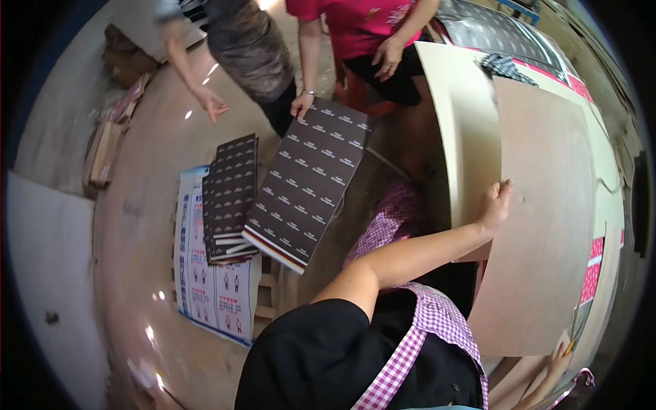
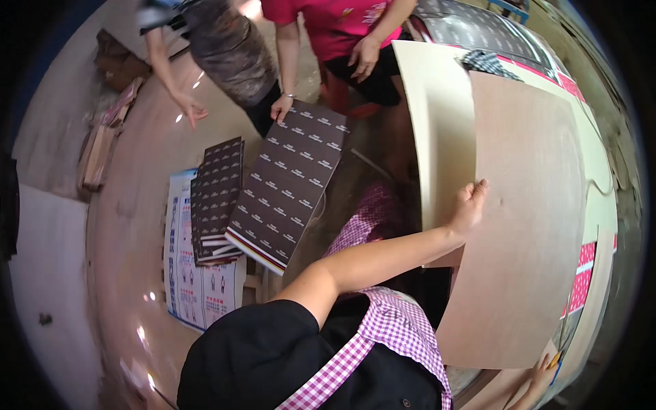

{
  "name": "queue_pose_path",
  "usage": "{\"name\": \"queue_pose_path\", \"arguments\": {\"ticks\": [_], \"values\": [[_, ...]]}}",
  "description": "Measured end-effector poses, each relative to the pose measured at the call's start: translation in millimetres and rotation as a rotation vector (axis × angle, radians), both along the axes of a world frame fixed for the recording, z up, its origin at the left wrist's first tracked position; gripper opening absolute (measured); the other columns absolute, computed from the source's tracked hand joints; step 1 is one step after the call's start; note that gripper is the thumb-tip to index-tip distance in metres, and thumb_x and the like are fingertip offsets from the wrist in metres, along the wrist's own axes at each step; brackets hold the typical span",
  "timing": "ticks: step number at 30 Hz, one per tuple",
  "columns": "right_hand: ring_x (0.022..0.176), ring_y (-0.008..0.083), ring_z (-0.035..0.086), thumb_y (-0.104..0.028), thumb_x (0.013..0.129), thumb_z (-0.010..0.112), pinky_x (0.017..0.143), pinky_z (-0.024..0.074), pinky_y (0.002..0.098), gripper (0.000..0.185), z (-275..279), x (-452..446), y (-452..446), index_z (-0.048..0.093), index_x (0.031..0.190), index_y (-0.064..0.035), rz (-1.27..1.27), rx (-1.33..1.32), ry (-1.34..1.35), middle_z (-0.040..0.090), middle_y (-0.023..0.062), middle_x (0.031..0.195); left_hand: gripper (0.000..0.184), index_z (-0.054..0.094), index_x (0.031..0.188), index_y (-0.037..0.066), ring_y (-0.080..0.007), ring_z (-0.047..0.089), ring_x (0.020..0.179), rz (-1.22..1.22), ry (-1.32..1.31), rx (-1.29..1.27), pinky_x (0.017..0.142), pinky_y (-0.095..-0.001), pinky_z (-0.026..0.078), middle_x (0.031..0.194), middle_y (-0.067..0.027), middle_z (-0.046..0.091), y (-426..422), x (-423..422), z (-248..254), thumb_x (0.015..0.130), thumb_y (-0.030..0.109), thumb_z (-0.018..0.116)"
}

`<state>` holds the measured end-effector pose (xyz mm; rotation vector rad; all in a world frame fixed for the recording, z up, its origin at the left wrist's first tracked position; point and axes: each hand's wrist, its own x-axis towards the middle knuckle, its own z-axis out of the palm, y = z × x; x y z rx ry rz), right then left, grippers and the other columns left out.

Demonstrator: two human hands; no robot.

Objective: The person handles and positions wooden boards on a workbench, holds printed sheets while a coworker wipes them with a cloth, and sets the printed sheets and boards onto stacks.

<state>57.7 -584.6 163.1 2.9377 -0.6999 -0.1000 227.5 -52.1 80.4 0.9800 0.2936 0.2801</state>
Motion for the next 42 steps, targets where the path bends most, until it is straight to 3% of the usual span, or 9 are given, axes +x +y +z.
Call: {"name": "queue_pose_path", "arguments": {"ticks": [2, 10, 12, 18, 20, 22, 27, 36, 42], "values": [[0.096, 0.0377, 0.058, -0.039, 0.089, 0.056, 0.082, 0.0458, 0.0403, 0.057, -26.8, 5.8, -7.5, 0.049, 0.12, 0.0079, 0.236, 0.252, -0.209, 0.058, 0.0278, 0.108, 0.042, 0.043, 0.066, 0.008, -0.0044, 0.03, 0.056, 0.095, 0.007, 0.03, 0.048, -0.0255, 0.029, 0.06, 0.0083, 0.034, 16.0, 13.8, 5.0, 0.096, 0.037, 0.049], [0.109, 0.0425, 0.05, -0.04, 0.09, 0.055, 0.092, 0.0411, 0.044, 0.058, -25.3, 77.9, 3.5, 0.047, 0.123, 0.0078, 0.304, -0.287, -0.124, 0.05, 0.0303, 0.121, 0.041, 0.05, 0.071, 0.0, -0.0137, 0.047, 0.056, 0.185, 0.141, 0.206, 0.053, -0.0359, 0.04, 0.057, -0.005, 0.05, 24.8, 19.2, -23.5, 0.094, 0.034, 0.05], [0.122, 0.0285, 0.044, -0.036, 0.094, 0.05, 0.101, 0.0344, 0.0354, 0.057, -24.6, 118.7, 47.5, 0.038, 0.132, 0.0043, 0.533, 0.21, -0.227, 0.047, 0.0218, 0.129, 0.037, 0.051, 0.075, 0.001, -0.0098, 0.047, 0.06, 0.113, 0.198, 0.242, 0.052, -0.0323, 0.04, 0.063, -0.0021, 0.052, 26.9, 18.1, -20.6, 0.095, 0.032, 0.05], [0.124, 0.0256, 0.04, -0.015, 0.092, 0.051, 0.104, 0.0332, 0.0366, 0.045, -45.9, 163.7, 240.3, 0.04, 0.133, 0.0, 0.552, 0.912, -0.07, 0.044, 0.0149, 0.134, 0.03, 0.054, 0.079, 0.001, -0.0127, 0.052, 0.067, 0.299, 0.116, 0.313, 0.06, -0.0337, 0.045, 0.069, -0.0041, 0.055, 68.1, -1.4, -17.5, 0.092, 0.027, 0.053], [0.121, 0.0263, 0.044, -0.013, 0.088, 0.056, 0.102, 0.0345, 0.0346, 0.046, -24.5, 161.9, 294.4, 0.043, 0.13, 0.0004, 0.646, 0.779, -0.088, 0.046, 0.0158, 0.131, 0.02, 0.055, 0.075, 0.004, -0.0178, 0.054, 0.057, 0.138, 0.021, 0.349, 0.054, -0.0337, 0.046, 0.069, -0.0046, 0.057, 100.5, -5.6, -52.3, 0.088, 0.019, 0.053], [0.115, 0.0293, 0.049, -0.015, 0.084, 0.062, 0.097, 0.0397, 0.0359, 0.043, -20.8, 164.8, 314.4, 0.05, 0.122, 0.0011, 0.612, 0.673, -0.182, 0.052, 0.0186, 0.123, 0.02, 0.06, 0.083, 0.0, -0.0229, 0.063, 0.068, 0.114, 0.046, -0.196, 0.064, -0.0356, 0.054, 0.077, -0.0095, 0.061, 119.5, -14.8, -37.9, 0.086, 0.018, 0.052], [0.103, 0.0311, 0.057, -0.021, 0.085, 0.061, 0.088, 0.0464, 0.0391, 0.032, -21.9, 147.1, 264.6, 0.058, 0.107, 0.0019, 0.606, 0.552, -0.226, 0.058, 0.0175, 0.11, 0.033, 0.049, 0.111, -0.01, -0.0268, 0.062, 0.093, 0.109, 0.086, -0.044, 0.079, -0.039, 0.053, 0.107, -0.0183, 0.058, 161.5, -17.3, -18.0, 0.094, 0.018, 0.044], [0.083, 0.0339, 0.062, -0.022, 0.079, 0.06, 0.075, 0.0496, 0.0425, 0.02, -24.4, 77.9, 93.2, 0.065, 0.086, -0.004, 0.338, 0.292, -0.428, 0.064, 0.0182, 0.084, 0.036, 0.054, 0.111, -0.009, -0.0304, 0.062, 0.094, -0.053, 0.151, 0.004, 0.08, -0.041, 0.054, 0.111, -0.0184, 0.058, 192.0, 18.1, -57.3, 0.09, 0.018, 0.046], [0.084, 0.0337, 0.062, -0.022, 0.077, 0.061, 0.076, 0.0498, 0.0406, 0.021, 15.2, -24.7, 0.6, 0.068, 0.081, -0.0024, -0.282, 0.149, 0.037, 0.065, 0.0197, 0.087, 0.035, 0.049, 0.116, -0.006, -0.0295, 0.06, 0.097, 0.119, 0.207, 0.323, 0.08, -0.0413, 0.054, 0.114, -0.017, 0.056, 172.8, 45.5, -45.0, 0.092, 0.019, 0.044]]}}
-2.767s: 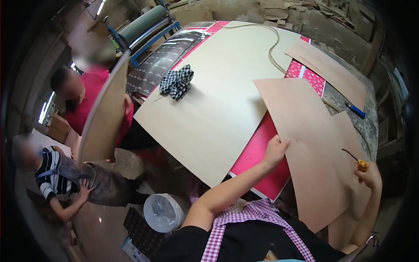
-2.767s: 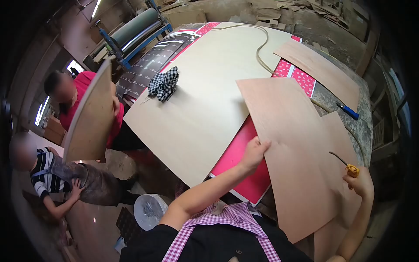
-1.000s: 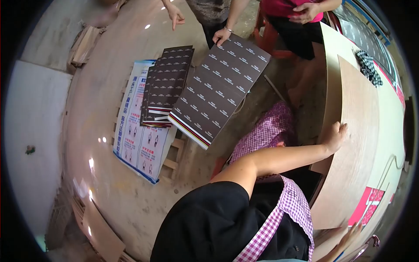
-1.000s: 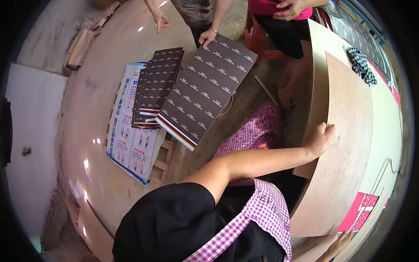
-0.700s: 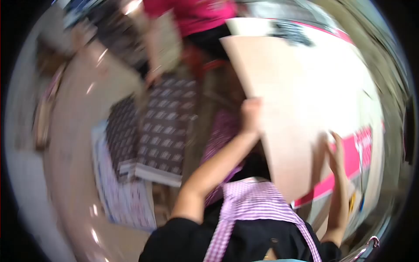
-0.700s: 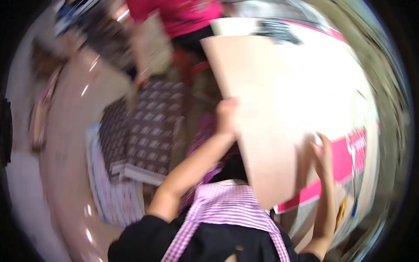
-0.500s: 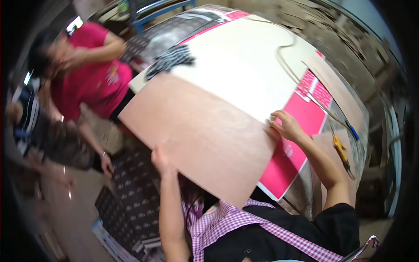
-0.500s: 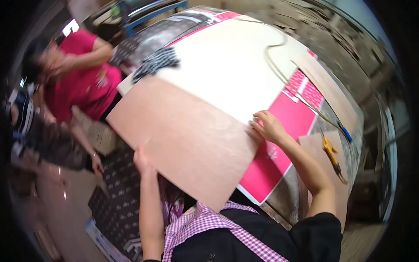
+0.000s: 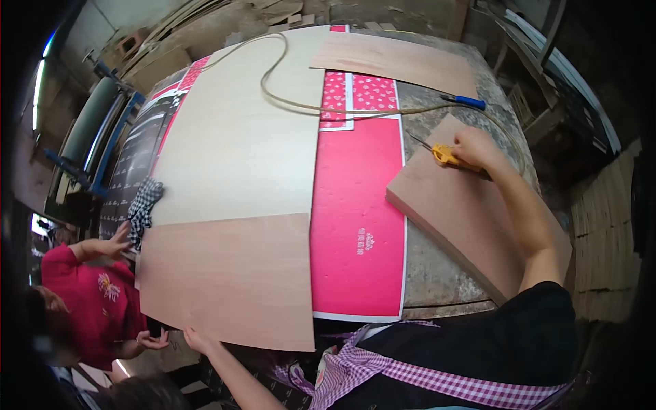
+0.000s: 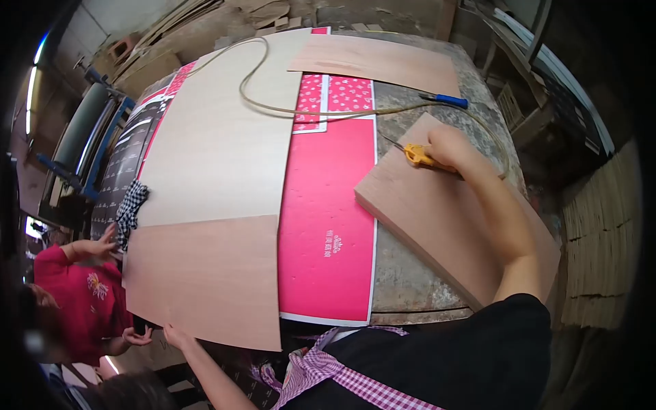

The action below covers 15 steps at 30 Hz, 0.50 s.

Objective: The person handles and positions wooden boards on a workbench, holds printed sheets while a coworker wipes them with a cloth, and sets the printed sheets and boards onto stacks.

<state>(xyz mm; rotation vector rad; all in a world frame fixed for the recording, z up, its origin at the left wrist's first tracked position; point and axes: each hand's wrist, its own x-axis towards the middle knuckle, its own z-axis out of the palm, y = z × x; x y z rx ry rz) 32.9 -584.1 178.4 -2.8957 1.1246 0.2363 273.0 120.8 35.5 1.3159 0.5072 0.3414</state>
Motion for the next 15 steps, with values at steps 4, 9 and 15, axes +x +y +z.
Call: {"name": "queue_pose_path", "arguments": {"ticks": [4, 9, 15], "values": [[0.086, 0.0331, 0.062, -0.021, 0.079, 0.061, 0.075, 0.049, 0.0409, 0.021, -7.0, -44.2, -36.0, 0.067, 0.083, -0.0016, -0.124, 0.098, -0.322, 0.065, 0.0181, 0.087, 0.034, 0.052, 0.113, -0.006, -0.0298, 0.061, 0.094, -0.06, -0.007, -0.048, 0.079, -0.042, 0.054, 0.112, -0.0175, 0.058, -6.1, 37.8, -7.0, 0.088, 0.016, 0.045], [0.087, 0.0333, 0.061, -0.019, 0.08, 0.06, 0.077, 0.0483, 0.0416, 0.018, -37.7, -41.0, -140.9, 0.067, 0.086, -0.0036, -0.181, -0.052, -0.503, 0.065, 0.0174, 0.089, 0.043, 0.047, 0.124, -0.003, -0.0285, 0.059, 0.098, -0.048, 0.129, 0.293, 0.081, -0.0381, 0.053, 0.115, -0.0193, 0.056, -35.3, 51.5, 5.7, 0.087, 0.018, 0.048], [0.106, 0.0353, 0.054, -0.012, 0.077, 0.058, 0.092, 0.043, 0.04, 0.032, -102.6, -9.5, -286.5, 0.062, 0.108, -0.006, -0.043, -0.231, -0.444, 0.058, 0.0179, 0.112, 0.062, 0.031, 0.138, 0.0, -0.0278, 0.055, 0.105, 0.038, 0.246, 0.663, 0.085, -0.0379, 0.049, 0.124, -0.023, 0.05, -6.2, 35.8, -8.5, 0.088, 0.021, 0.058]]}}
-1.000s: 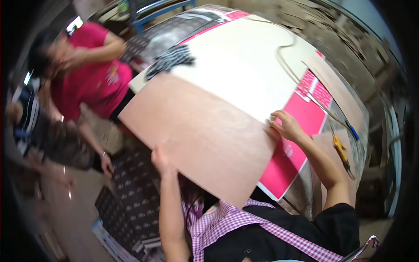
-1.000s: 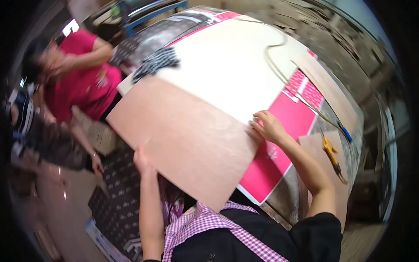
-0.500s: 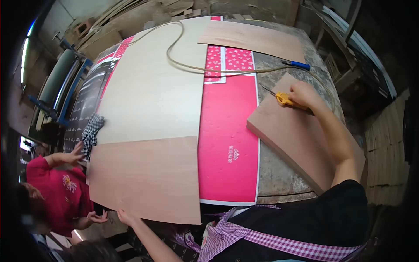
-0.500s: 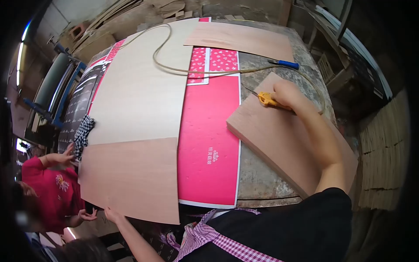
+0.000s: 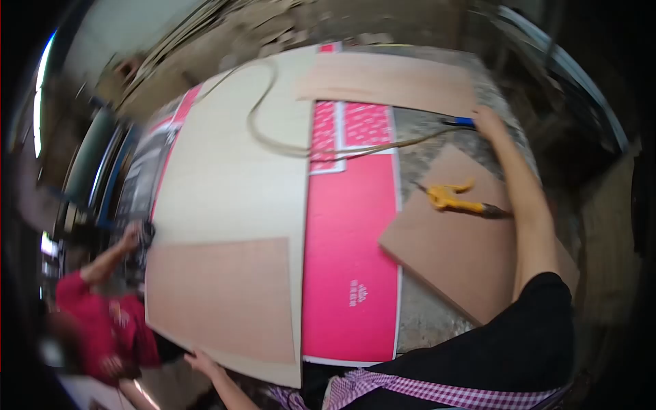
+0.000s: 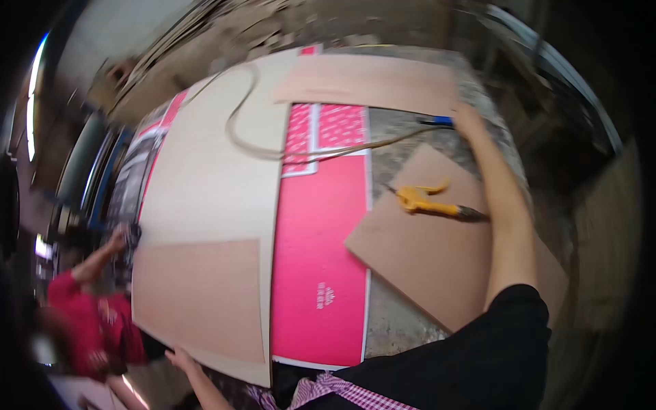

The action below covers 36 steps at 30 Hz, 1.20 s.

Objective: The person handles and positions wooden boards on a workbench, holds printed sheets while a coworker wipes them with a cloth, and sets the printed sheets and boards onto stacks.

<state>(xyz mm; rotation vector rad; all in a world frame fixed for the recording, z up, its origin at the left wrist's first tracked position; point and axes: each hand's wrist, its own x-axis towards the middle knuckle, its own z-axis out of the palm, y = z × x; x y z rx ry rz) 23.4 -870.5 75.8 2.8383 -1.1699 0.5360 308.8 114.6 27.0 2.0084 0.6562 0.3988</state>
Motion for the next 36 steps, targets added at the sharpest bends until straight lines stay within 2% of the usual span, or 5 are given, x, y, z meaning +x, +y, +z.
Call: {"name": "queue_pose_path", "arguments": {"ticks": [7, 16, 24, 27, 36], "values": [[0.098, 0.0254, 0.059, -0.007, 0.084, 0.051, 0.085, 0.0449, 0.0331, 0.04, -127.6, -12.2, -203.3, 0.054, 0.123, -0.0013, 0.513, -0.036, 0.032, 0.06, 0.0178, 0.116, 0.044, 0.053, 0.118, -0.008, -0.0197, 0.058, 0.099, 0.133, -0.002, 0.25, 0.087, -0.0311, 0.046, 0.111, -0.0179, 0.061, 35.7, -151.5, 5.3, 0.081, 0.013, 0.062], [0.084, 0.0195, 0.051, -0.01, 0.086, 0.051, 0.074, 0.0391, 0.0287, 0.038, -113.9, 393.0, 193.4, 0.053, 0.122, -0.0002, 1.264, 0.524, -0.098, 0.059, 0.0132, 0.105, 0.033, 0.061, 0.108, 0.001, -0.0304, 0.061, 0.092, 0.838, 0.253, 0.351, 0.085, -0.0368, 0.047, 0.104, -0.019, 0.061, 131.9, -449.4, -95.1, 0.08, 0.018, 0.063], [0.071, 0.0137, 0.043, -0.013, 0.088, 0.052, 0.063, 0.0333, 0.0243, 0.036, -27.9, 343.5, 314.0, 0.052, 0.122, 0.001, 1.301, 0.875, -0.105, 0.058, 0.0087, 0.095, 0.032, 0.066, 0.094, -0.002, -0.0332, 0.063, 0.091, 1.266, 0.35, -0.185, 0.08, -0.04, 0.048, 0.096, -0.0211, 0.065, 173.0, -642.7, -177.1, 0.077, 0.024, 0.063], [0.066, 0.0114, 0.04, -0.014, 0.089, 0.052, 0.059, 0.0312, 0.0226, 0.036, 10.9, 313.9, 358.5, 0.052, 0.121, 0.0015, 1.283, 0.989, -0.107, 0.057, 0.007, 0.091, 0.046, 0.06, 0.11, 0.001, -0.0265, 0.059, 0.082, 1.311, 0.298, -0.508, 0.074, -0.039, 0.046, 0.093, -0.0127, 0.063, 203.9, -692.4, -317.8, 0.08, 0.035, 0.066], [0.051, 0.0057, 0.035, -0.019, 0.091, 0.054, 0.047, 0.0256, 0.0183, 0.036, 129.6, 123.9, 601.1, 0.05, 0.119, 0.0014, 1.137, 1.292, 0.053, 0.049, -0.0012, 0.072, 0.03, 0.058, 0.104, 0.011, -0.0131, 0.059, 0.089, 1.183, -0.153, -1.136, 0.075, -0.031, 0.048, 0.098, -0.0004, 0.061, 147.8, -590.4, -283.0, 0.081, 0.026, 0.07]]}}
